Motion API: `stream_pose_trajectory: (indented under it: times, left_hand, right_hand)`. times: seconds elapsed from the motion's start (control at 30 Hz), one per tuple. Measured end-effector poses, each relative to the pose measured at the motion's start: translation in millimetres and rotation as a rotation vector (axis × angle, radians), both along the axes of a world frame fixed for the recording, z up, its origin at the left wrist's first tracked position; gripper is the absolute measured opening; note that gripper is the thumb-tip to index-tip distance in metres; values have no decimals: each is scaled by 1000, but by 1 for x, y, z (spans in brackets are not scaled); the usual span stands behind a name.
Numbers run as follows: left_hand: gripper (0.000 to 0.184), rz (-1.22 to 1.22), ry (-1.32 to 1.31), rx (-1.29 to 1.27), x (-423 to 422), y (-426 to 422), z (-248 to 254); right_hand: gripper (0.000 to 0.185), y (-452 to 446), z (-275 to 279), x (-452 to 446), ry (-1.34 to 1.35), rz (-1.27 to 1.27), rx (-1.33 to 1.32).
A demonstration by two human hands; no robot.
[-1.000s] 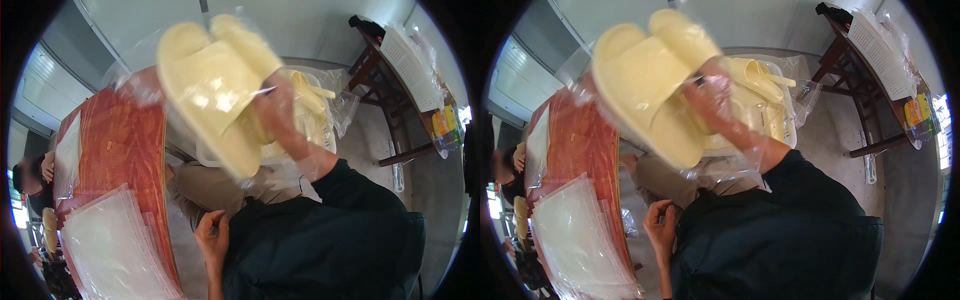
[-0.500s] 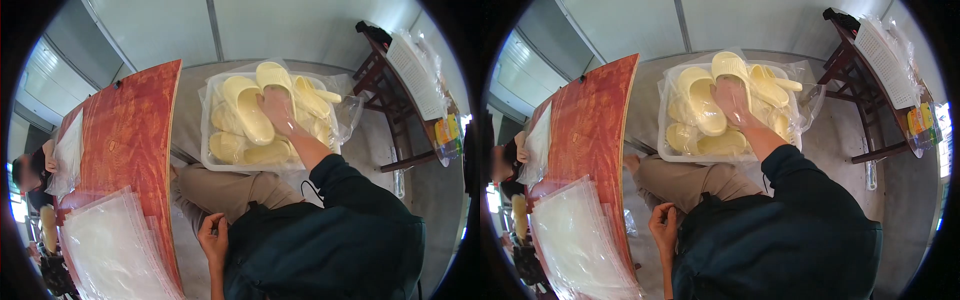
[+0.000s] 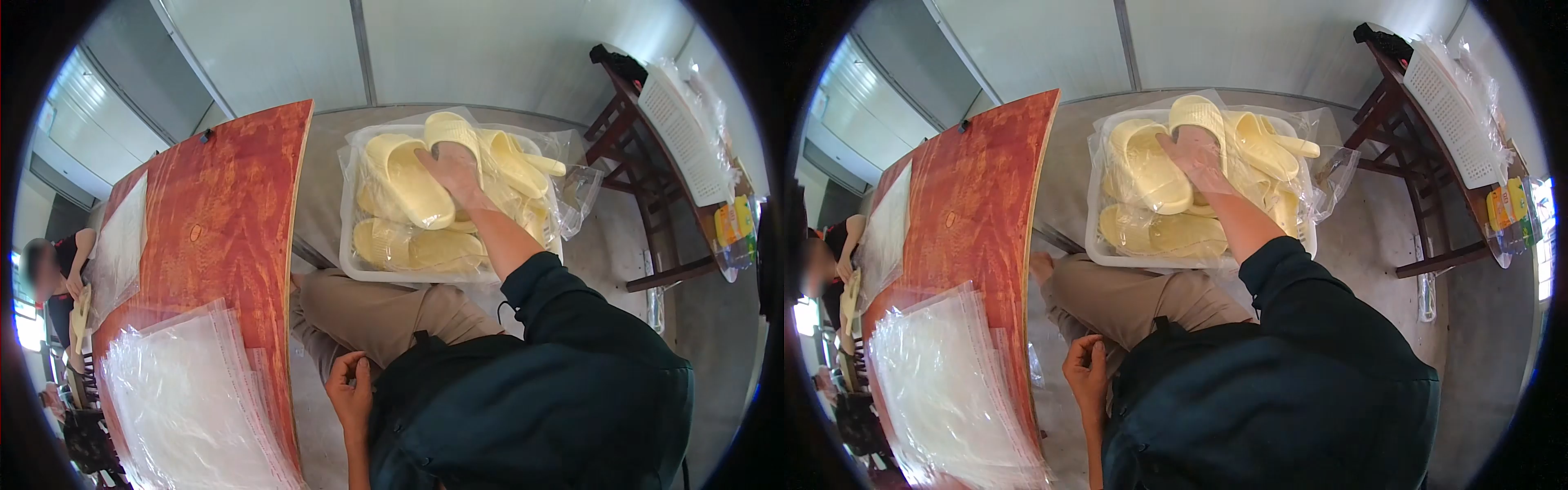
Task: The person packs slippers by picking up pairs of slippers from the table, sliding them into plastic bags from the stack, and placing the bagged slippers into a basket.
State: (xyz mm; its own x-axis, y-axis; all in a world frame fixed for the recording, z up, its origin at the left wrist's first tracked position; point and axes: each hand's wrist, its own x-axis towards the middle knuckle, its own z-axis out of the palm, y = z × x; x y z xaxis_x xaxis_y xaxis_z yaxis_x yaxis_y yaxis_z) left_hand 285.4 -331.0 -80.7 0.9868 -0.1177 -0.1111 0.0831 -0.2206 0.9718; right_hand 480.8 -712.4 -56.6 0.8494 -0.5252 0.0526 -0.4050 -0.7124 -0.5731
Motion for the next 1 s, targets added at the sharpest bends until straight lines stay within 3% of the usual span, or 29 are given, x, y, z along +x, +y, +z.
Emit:
stream_pose_trajectory:
  times: [0.27,0.37,0.47,0.53,0.77,0.87,1.0]
  left_hand:
    - [10,65,3,-23,-8,9,-7]
    - [10,84,-9,1,-10,18,-13]
    - [9,99,-6,17,-11,25,-16]
    - [9,97,5,4,-10,29,-20]
    - [9,96,-37,-33,-9,26,-27]
    - [10,99,-24,-30,-13,25,-26]
    - [12,95,-93,37,-19,30,-38]
  right_hand:
    - [63,-5,-17,-6,-106,-44,2]
    - [62,-2,-1,-30,-65,111,70]
    - [53,5,-17,-55,-160,27,-82]
    - [45,16,-9,-80,-337,112,-73]
    - [25,48,28,-149,-360,329,-242]
    - [8,77,33,-161,-516,490,-145]
    - [7,136,47,-164,-533,779,61]
